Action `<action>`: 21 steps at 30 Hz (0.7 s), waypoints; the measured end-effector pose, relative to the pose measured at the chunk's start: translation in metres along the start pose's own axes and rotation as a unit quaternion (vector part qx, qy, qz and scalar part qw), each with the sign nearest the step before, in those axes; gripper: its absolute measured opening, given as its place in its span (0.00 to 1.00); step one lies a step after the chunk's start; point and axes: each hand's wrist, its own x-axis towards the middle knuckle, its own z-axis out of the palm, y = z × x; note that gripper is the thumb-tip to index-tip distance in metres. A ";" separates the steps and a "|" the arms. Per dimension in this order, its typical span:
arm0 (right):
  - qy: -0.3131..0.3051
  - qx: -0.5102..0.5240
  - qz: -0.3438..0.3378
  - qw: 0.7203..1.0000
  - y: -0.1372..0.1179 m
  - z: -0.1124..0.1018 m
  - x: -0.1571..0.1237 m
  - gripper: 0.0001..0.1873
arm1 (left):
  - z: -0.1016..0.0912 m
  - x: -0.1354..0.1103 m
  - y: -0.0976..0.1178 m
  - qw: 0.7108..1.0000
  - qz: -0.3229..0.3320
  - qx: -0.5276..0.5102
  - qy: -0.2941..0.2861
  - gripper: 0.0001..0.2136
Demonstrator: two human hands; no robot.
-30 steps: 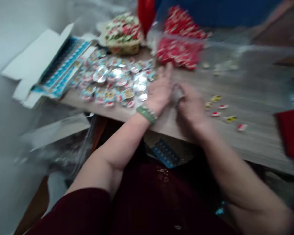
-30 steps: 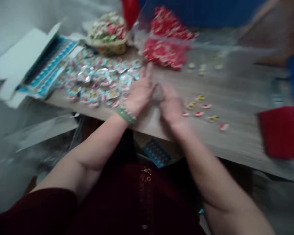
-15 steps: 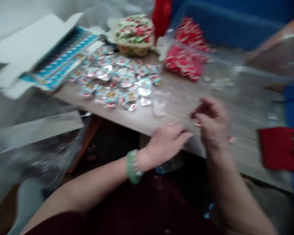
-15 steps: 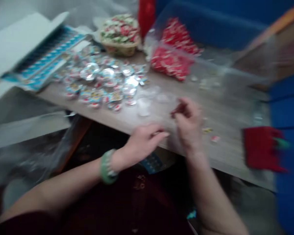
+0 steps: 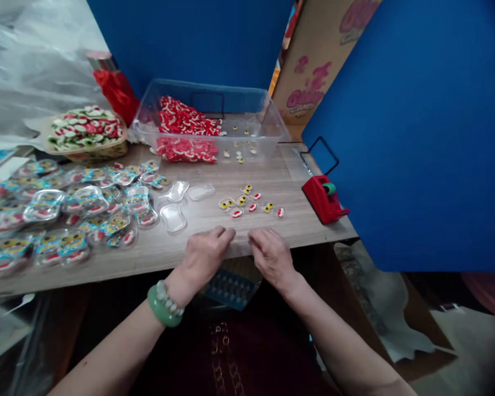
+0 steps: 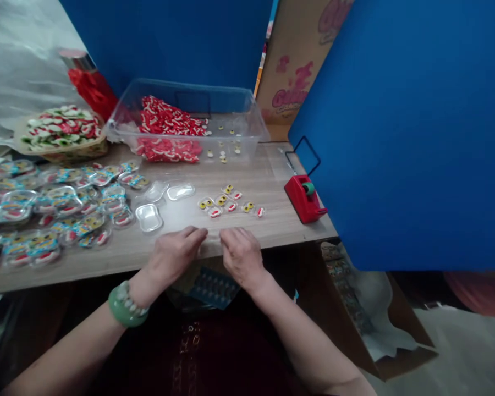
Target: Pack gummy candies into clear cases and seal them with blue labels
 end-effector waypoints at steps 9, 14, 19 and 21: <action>0.007 -0.185 -0.018 0.983 0.032 0.006 -0.015 0.14 | 0.002 0.086 -0.025 0.996 -0.084 0.009 -0.042 0.20; 0.009 -0.139 0.004 0.990 0.022 0.013 -0.019 0.15 | -0.004 0.056 -0.017 0.993 -0.075 0.040 -0.079 0.18; 0.033 -0.077 0.039 0.996 0.000 0.024 0.002 0.17 | -0.006 0.016 -0.016 0.990 -0.124 -0.067 0.005 0.18; -0.002 -0.085 0.015 0.996 -0.011 0.032 0.006 0.17 | -0.006 -0.004 -0.014 0.965 -0.188 -0.179 0.049 0.14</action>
